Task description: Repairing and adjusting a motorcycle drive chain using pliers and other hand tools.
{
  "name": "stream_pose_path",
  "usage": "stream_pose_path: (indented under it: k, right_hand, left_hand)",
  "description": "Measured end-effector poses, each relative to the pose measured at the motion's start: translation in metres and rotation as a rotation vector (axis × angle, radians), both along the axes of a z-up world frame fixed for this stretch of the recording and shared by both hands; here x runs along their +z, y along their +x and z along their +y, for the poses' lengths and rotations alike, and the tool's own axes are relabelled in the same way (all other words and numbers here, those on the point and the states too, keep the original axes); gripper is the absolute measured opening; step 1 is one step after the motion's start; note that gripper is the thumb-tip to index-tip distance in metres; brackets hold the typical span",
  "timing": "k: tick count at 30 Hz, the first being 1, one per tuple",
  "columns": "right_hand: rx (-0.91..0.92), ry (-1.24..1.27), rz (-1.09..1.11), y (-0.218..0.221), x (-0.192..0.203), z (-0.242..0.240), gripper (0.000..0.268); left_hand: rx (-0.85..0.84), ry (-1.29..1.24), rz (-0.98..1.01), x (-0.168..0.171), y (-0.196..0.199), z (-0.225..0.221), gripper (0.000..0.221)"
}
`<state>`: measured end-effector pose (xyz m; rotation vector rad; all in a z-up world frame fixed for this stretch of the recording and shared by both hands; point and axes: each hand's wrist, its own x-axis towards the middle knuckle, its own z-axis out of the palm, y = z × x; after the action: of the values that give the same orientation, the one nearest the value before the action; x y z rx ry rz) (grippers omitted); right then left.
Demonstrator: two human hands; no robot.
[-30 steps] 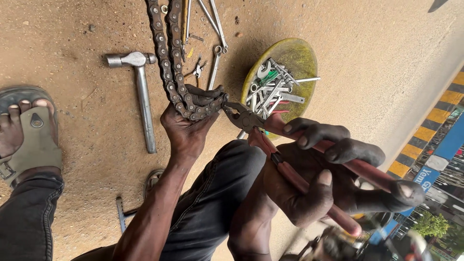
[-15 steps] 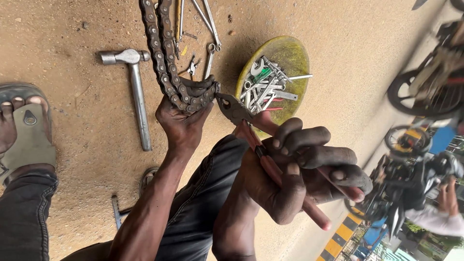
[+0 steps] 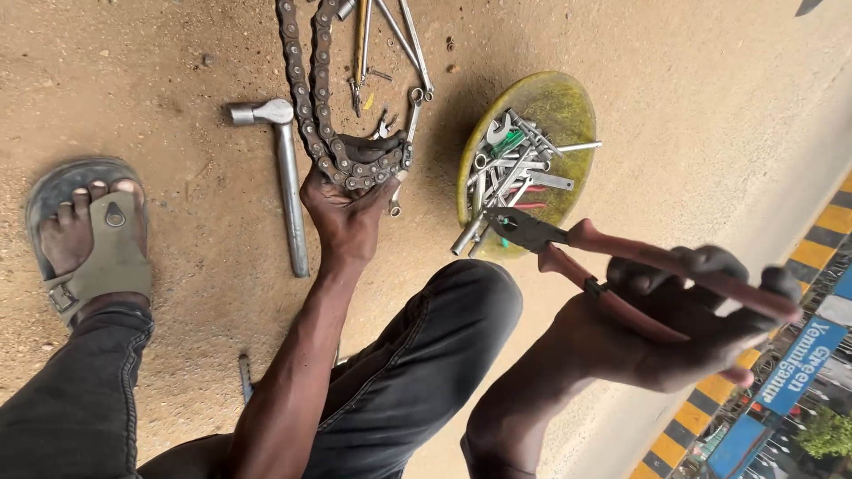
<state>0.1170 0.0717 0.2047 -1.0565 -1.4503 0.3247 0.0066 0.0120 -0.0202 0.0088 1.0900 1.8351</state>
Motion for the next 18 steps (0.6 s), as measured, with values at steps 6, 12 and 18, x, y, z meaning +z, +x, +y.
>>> stream_pose_path:
  k: [6,12,18]
  right_hand:
    - [0.121,-0.291,0.309,-0.019,-0.01,-0.017,0.063]
    - [0.127,-0.331,0.227,-0.021,-0.015,-0.038,0.062]
    - [0.165,-0.379,0.252,-0.042,-0.015,-0.043,0.078]
  left_hand:
    - [-0.019,0.099,0.1,0.007,0.001,0.001,0.031]
    - [-0.019,0.069,-0.078,0.015,-0.002,0.004,0.031]
    - [0.001,0.1,0.005,0.002,0.006,0.0,0.033]
